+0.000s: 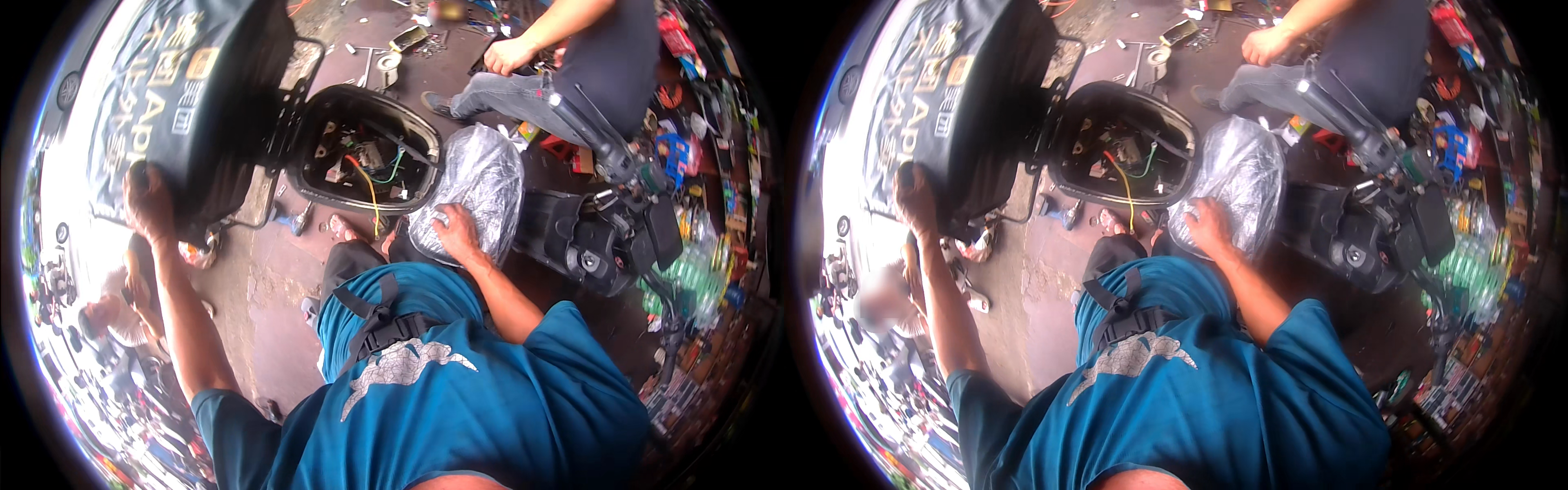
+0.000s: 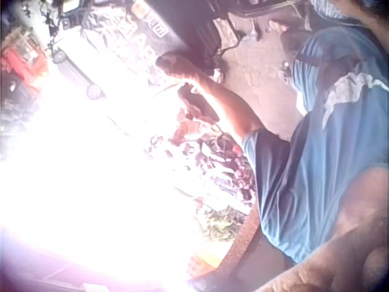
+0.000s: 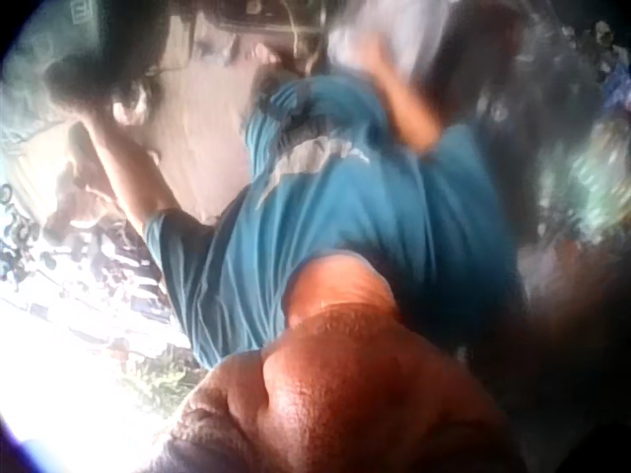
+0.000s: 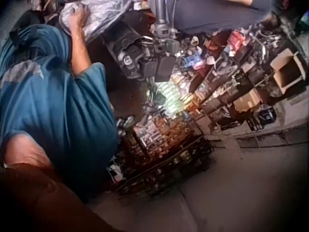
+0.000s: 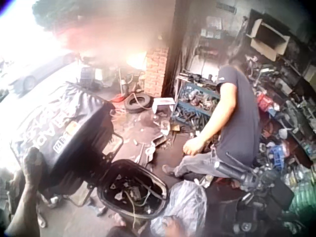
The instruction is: The person connects electrical wires within the seat compartment of a scooter, handles a plastic-wrapped seat, and maneuvers the vehicle within a workshop.
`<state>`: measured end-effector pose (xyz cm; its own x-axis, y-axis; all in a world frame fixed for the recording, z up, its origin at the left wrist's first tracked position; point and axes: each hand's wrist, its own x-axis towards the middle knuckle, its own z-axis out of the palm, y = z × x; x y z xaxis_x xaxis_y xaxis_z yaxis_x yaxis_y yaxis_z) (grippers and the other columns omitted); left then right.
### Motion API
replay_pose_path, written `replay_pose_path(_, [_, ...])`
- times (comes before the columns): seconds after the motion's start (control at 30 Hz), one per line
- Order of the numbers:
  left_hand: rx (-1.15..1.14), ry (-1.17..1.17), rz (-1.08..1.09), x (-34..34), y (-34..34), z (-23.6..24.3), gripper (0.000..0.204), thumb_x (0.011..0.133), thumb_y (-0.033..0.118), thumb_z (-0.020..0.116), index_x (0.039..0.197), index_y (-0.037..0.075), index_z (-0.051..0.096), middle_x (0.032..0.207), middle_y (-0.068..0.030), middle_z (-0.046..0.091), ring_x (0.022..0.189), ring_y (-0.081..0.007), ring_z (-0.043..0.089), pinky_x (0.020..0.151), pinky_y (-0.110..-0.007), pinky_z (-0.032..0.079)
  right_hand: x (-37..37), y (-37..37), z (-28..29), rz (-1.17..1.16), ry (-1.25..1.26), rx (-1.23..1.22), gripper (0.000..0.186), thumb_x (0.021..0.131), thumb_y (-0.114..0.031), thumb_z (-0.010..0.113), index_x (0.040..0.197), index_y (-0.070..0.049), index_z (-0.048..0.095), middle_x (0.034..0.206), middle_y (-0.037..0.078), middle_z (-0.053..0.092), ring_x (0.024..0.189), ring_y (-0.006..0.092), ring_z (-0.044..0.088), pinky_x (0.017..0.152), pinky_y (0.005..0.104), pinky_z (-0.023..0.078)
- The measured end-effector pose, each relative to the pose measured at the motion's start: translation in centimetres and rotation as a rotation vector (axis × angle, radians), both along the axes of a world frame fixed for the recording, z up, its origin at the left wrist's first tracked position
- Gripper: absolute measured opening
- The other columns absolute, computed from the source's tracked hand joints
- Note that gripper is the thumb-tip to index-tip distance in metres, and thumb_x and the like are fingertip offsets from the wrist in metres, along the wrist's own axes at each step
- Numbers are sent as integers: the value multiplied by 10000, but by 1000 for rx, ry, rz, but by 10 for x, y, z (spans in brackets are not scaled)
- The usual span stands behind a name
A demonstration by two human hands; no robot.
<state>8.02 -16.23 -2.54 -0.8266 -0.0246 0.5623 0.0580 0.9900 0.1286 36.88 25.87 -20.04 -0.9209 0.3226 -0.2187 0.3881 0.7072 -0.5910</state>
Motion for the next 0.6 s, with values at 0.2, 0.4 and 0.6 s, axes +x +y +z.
replay_pose_path(0.2, [-56, -23, 54, 2, -9, 1, 299, 861, 313, 558, 1028, 83, 649, 1024, -130, 637, 939, -326, 596, 807, -399, 460, 28, 9, 5, -231, 137, 37, 277, 772, -163, 659, 1029, -72, 613, 1013, 130, 579, 981, 329, 543, 860, 400, 436])
replay_pose_path(0.4, [-99, -23, -23, 3, -10, 9, 278, 851, 281, 575, 1020, 73, 651, 1003, -143, 640, 912, -315, 609, 786, -392, 468, 35, 56, 6, -626, 177, 387, 500, 757, -249, 689, 1177, -50, 504, 1212, 179, 455, 1127, 367, 422, 948, 477, 349])
replay_pose_path(0.6, [270, -64, -76, 15, 25, 10, 205, 857, 218, 575, 934, 44, 653, 860, -145, 647, 791, -314, 618, 723, -405, 475, 30, 72, -34, -775, -117, 303, 658, 793, -440, 631, 1291, -67, 419, 1293, 202, 399, 1178, 384, 391, 973, 497, 322])
